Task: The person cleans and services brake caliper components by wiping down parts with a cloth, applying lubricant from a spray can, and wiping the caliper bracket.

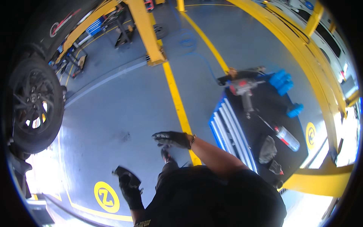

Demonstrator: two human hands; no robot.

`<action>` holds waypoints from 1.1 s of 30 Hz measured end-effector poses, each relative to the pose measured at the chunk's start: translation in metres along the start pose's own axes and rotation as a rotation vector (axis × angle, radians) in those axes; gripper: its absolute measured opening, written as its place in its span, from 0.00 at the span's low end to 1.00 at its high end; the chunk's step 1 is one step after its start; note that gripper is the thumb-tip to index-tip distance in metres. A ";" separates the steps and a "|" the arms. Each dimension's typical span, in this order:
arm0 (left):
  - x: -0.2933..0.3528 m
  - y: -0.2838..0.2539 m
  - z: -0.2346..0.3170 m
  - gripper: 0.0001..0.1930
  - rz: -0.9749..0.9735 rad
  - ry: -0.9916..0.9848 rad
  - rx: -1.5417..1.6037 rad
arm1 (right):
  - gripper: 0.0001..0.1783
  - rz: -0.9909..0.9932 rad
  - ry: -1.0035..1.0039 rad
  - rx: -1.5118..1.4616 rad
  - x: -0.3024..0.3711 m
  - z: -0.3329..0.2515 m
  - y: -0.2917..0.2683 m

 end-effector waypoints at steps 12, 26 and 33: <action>-0.213 0.342 0.046 0.30 -1.105 -0.356 0.112 | 0.37 0.514 -0.526 0.011 -0.078 -0.129 -0.063; -0.344 0.509 -0.042 0.28 -1.119 -0.653 -0.046 | 0.48 2.550 0.305 -0.563 0.014 0.020 -0.431; -0.413 0.527 -0.038 0.31 -1.054 -0.660 -0.092 | 0.16 2.623 0.823 0.344 0.043 0.003 -0.484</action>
Point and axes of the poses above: each hand's wrist, its own x-axis away from the middle knuckle, its own y-axis out of the palm, z = x × y, the point moved 5 cm from there along -x, towards the middle knuckle, and after that the axes turned 3 degrees about -x, right-handed, at the moved point
